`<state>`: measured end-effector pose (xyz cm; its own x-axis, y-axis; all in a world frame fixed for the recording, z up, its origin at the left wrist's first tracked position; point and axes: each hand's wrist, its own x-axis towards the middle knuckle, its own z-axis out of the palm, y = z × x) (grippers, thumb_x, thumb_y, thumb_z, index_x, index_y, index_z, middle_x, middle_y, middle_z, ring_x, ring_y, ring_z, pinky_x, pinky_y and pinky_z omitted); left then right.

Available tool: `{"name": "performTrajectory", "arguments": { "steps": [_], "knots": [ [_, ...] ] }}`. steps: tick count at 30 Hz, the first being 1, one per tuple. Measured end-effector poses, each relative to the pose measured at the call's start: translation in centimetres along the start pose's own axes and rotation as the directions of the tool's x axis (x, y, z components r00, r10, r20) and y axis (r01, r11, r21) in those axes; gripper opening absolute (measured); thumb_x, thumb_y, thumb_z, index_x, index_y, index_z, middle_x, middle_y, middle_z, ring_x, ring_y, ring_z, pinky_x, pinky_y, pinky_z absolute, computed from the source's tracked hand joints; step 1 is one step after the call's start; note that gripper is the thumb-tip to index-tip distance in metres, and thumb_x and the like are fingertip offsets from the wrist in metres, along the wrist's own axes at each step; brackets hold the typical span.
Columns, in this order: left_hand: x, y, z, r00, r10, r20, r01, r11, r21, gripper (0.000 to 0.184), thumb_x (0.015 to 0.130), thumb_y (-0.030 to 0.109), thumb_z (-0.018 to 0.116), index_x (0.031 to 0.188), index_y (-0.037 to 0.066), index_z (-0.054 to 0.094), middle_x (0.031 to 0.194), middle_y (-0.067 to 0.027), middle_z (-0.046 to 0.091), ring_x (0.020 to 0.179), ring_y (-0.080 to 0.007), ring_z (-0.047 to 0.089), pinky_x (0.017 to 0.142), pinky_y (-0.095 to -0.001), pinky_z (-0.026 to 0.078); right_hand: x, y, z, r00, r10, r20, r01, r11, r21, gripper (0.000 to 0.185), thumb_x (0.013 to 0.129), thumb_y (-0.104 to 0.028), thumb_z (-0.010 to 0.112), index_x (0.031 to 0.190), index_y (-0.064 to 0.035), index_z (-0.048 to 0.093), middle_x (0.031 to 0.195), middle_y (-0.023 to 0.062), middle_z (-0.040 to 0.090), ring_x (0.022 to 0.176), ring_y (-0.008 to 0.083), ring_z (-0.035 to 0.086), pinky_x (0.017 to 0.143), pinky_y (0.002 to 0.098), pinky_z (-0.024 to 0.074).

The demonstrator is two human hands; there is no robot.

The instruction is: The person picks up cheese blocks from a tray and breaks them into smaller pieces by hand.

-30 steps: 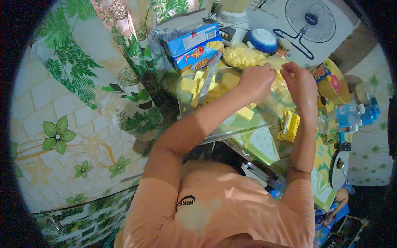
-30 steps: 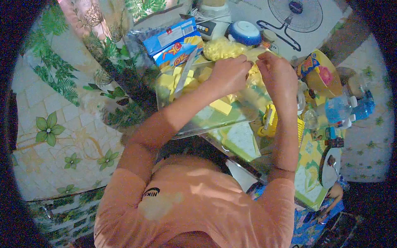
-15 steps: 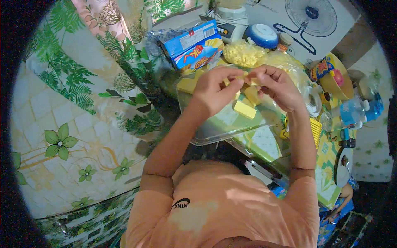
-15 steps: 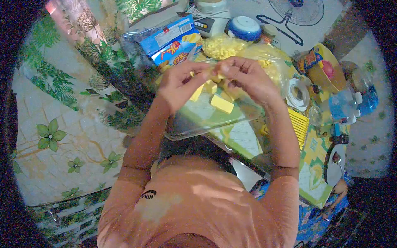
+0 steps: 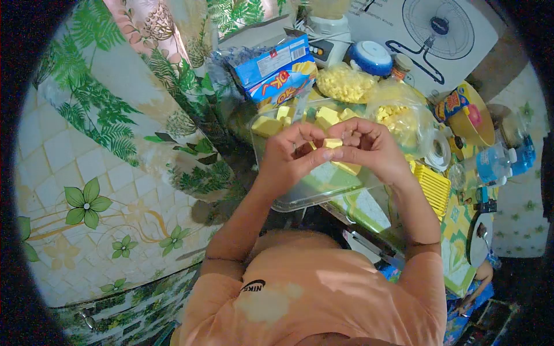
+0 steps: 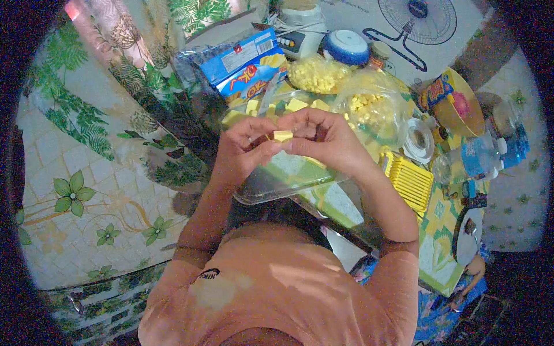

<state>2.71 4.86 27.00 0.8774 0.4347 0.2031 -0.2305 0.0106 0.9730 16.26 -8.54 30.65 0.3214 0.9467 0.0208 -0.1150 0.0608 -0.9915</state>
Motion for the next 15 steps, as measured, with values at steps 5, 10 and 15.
{"name": "performTrajectory", "arguments": {
  "steps": [5, 10, 15],
  "knots": [
    [-0.26, -0.10, -0.19, 0.996, -0.086, -0.004, 0.085, 0.992, -0.098, 0.018, 0.082, 0.010, 0.065, 0.097, 0.001, 0.060, 0.079, -0.0024, 0.062, 0.057, -0.0056, 0.051, 0.051, -0.0201, 0.041, 0.06, 0.15, -0.34, 0.999, 0.027, 0.034, -0.028, 1.000, 0.012, 0.034, 0.078, -0.003, 0.068, 0.111, 0.0004, 0.056, 0.099, 0.0076, 0.065, 0.087, 0.0113, 0.062, 0.077, 0.0257, 0.0509],
    [-0.18, -0.47, -0.60, 0.993, -0.113, -0.027, 0.107, 0.980, -0.166, 0.015, 0.087, 0.008, 0.056, 0.096, -0.002, 0.060, 0.077, -0.0061, 0.063, 0.055, -0.0084, 0.051, 0.048, -0.0220, 0.041, 0.31, 0.34, -0.59, 0.996, 0.088, -0.030, -0.085, 0.991, 0.106, 0.032, 0.079, -0.007, 0.068, 0.108, -0.0008, 0.059, 0.088, 0.0029, 0.064, 0.079, 0.0104, 0.061, 0.071, 0.0236, 0.0494],
    [-0.15, -0.62, -0.37, 0.981, -0.192, -0.006, 0.182, 0.943, -0.279, 0.019, 0.089, 0.012, 0.053, 0.096, -0.004, 0.060, 0.075, -0.0074, 0.062, 0.052, -0.0087, 0.049, 0.046, -0.0220, 0.040, 0.23, 0.98, -0.22, 0.994, -0.034, -0.100, 0.013, 0.978, -0.208, 0.032, 0.077, -0.009, 0.071, 0.107, -0.0045, 0.062, 0.086, 0.0015, 0.058, 0.072, 0.0108, 0.058, 0.067, 0.0213, 0.0467]
  ]
}}
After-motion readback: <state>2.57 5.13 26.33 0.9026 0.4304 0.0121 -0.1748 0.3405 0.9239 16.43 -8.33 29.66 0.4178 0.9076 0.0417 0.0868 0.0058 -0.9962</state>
